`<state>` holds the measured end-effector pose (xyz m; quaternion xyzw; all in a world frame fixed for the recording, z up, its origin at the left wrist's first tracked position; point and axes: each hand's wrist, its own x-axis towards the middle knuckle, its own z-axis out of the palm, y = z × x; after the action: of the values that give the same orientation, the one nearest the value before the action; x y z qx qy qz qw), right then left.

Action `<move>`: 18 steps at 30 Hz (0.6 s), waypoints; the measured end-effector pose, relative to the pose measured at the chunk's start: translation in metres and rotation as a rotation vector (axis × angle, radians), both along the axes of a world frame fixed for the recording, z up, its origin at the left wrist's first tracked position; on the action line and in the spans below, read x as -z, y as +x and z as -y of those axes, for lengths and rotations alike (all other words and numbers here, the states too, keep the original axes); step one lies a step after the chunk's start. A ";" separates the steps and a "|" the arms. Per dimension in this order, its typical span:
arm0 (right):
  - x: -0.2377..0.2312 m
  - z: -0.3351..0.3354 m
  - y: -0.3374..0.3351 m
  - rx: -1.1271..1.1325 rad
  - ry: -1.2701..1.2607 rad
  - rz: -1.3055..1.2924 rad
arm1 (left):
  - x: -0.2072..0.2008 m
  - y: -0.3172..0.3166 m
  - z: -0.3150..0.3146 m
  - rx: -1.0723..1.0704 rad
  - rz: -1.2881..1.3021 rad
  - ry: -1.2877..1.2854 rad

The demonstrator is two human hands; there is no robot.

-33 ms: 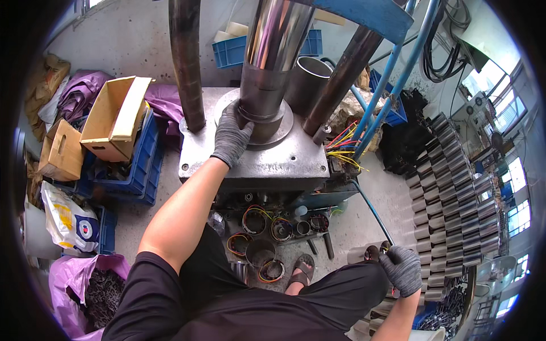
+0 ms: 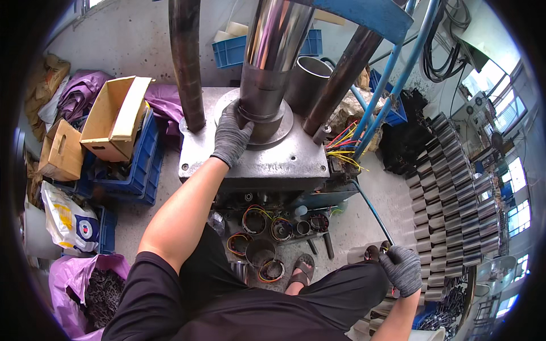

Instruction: The person inserts a motor stator into a metal cylindrical housing, uses a manual press machine to seat the component, and wipes the assembly with a cloth.

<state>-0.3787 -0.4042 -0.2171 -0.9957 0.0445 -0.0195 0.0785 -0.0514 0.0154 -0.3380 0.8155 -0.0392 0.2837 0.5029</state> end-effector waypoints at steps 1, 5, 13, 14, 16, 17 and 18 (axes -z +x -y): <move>-0.001 -0.002 0.000 0.006 0.011 0.002 | -0.001 -0.001 0.000 0.000 -0.001 0.000; 0.001 -0.001 -0.001 0.006 0.035 0.021 | -0.004 -0.004 0.001 -0.024 -0.013 0.014; 0.000 0.001 -0.001 -0.037 0.006 0.031 | -0.008 -0.007 0.002 -0.027 -0.032 0.015; 0.000 0.002 0.000 -0.044 0.006 0.031 | -0.007 -0.005 0.001 -0.020 -0.031 0.012; -0.004 -0.002 0.001 -0.022 0.049 -0.005 | -0.005 -0.004 0.000 -0.014 -0.032 0.008; -0.006 -0.004 0.002 0.001 0.093 -0.040 | -0.005 -0.004 0.001 -0.022 -0.033 0.007; -0.006 -0.001 0.003 0.000 0.093 -0.042 | -0.005 -0.004 0.000 -0.030 -0.033 0.006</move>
<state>-0.3760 -0.4028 -0.2112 -0.9912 0.0470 0.0034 0.1237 -0.0557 0.0151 -0.3333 0.8222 -0.0196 0.2773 0.4967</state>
